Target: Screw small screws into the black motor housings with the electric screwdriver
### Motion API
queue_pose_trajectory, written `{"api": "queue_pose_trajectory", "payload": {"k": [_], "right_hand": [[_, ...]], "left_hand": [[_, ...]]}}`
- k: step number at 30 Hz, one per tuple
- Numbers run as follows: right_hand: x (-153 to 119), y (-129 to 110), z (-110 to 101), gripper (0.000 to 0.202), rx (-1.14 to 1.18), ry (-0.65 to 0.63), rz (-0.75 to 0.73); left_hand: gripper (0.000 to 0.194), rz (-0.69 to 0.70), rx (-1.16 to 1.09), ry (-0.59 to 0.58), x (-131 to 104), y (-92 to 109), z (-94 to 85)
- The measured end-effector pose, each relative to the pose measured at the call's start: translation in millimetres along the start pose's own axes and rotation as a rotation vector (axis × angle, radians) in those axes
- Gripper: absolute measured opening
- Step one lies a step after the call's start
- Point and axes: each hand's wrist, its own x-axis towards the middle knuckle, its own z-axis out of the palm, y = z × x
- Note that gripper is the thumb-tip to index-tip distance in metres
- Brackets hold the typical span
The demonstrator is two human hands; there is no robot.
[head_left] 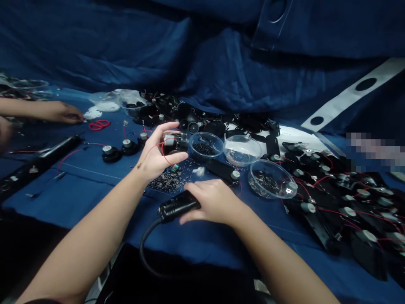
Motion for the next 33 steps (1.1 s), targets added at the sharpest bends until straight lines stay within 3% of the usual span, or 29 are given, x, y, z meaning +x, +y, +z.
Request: {"api": "queue_pose_trajectory", "payload": {"k": [4,8,11,15,18,19,23,26,27,29,31,33], "right_hand": [[3.1,2.3,17.6,0.083,-0.123,-0.078,0.016],[4.7,6.7,20.2,0.082,-0.049,-0.063,-0.008],[7.0,7.7,14.3,0.078,0.068,-0.037,-0.027],[7.2,10.8,8.1,0.059,0.252,0.055,-0.057],[5.2,17.2,10.2,0.023,0.276,0.243,0.009],[4.7,20.0,11.3,0.017,0.26,0.309,0.047],[2.7,32.5,7.0,0.027,0.174,0.492,0.181],[-1.6,40.9,-6.0,0.023,0.093,0.552,0.258],[-3.7,42.9,-10.7,0.021,0.042,0.518,0.296],[-8.0,45.2,-18.9,0.038,-0.119,0.344,0.405],[-11.0,45.7,-24.8,0.062,-0.296,0.109,0.541],[-11.7,45.2,-28.9,0.068,-0.382,-0.049,0.636]], "left_hand": [[0.084,0.096,0.117,0.047,-7.7,4.0,12.5],[0.057,0.243,0.48,0.124,-15.4,12.3,19.8],[0.042,0.337,0.626,0.132,-20.4,17.2,21.0],[0.034,0.356,0.665,0.132,-28.6,17.3,21.5],[0.029,0.341,0.716,0.115,-34.6,15.6,22.6],[0.029,0.343,0.712,0.128,-35.9,15.3,23.3],[0.048,0.381,0.475,0.211,-36.0,13.9,27.7],[0.067,0.232,0.168,0.2,-32.3,10.1,29.3],[0.068,0.163,0.063,0.168,-30.8,8.2,29.3],[0.067,0.076,-0.141,0.09,-28.1,4.5,29.0],[0.068,0.066,-0.31,0.058,-26.3,2.5,29.2],[0.067,0.077,-0.397,0.054,-25.5,3.1,29.8]]}}
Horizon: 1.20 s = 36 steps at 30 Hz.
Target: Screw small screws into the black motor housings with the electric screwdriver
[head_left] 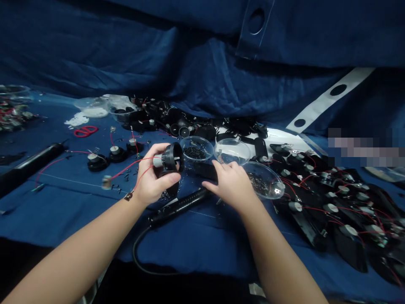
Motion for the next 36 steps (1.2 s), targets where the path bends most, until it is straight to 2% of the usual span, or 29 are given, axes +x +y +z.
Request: {"api": "queue_pose_trajectory", "payload": {"k": [2,5,8,11,12,14,17,19,21,23,26,32,36], "right_hand": [[0.7,0.1,-3.0,0.057,-0.026,-0.055,0.023],[1.9,-0.4,-5.8,0.038,-0.01,-0.056,0.024],[1.7,1.6,-7.2,0.04,0.022,-0.056,0.03],[1.9,10.2,-10.1,0.041,0.083,-0.061,0.058],[2.3,14.6,-11.6,0.037,0.107,-0.058,0.076],[3.0,24.2,-14.9,0.028,0.144,-0.05,0.113],[2.5,34.8,-18.0,0.032,0.165,-0.072,0.121],[1.0,36.5,-17.5,0.034,0.164,-0.104,0.089],[-0.2,34.3,-15.5,0.04,0.154,-0.125,0.055],[-0.4,30.7,-12.8,0.045,0.137,-0.129,0.038],[1.3,27.1,-8.7,0.042,0.114,-0.128,0.038],[3.9,28.6,-9.2,0.034,0.076,-0.123,0.049],[1.9,29.5,-14.6,0.033,0.066,-0.111,0.03]], "left_hand": [[0.067,-0.004,-0.001,0.008,0.4,1.6,1.4],[0.076,-0.027,0.086,0.019,1.2,1.8,2.9],[0.088,-0.064,0.095,0.012,2.4,-3.4,2.5],[0.081,-0.126,0.078,0.022,4.6,-5.5,-0.6],[0.076,-0.152,0.104,-0.011,5.5,-3.3,-2.1],[0.068,-0.2,0.198,-0.191,7.5,6.1,-4.6],[0.06,-0.244,0.384,-0.644,9.2,26.2,-3.0],[0.059,-0.259,0.515,-0.903,8.8,37.4,3.0],[0.058,-0.264,0.64,-1.077,7.7,44.2,11.1],[0.055,-0.271,0.729,-1.154,6.6,47.2,18.3],[0.053,-0.301,0.797,-1.173,6.2,49.1,22.7],[0.053,-0.405,0.781,-1.23,11.1,54.4,15.2],[0.054,-0.427,0.772,-1.241,13.7,56.4,13.7]]}}
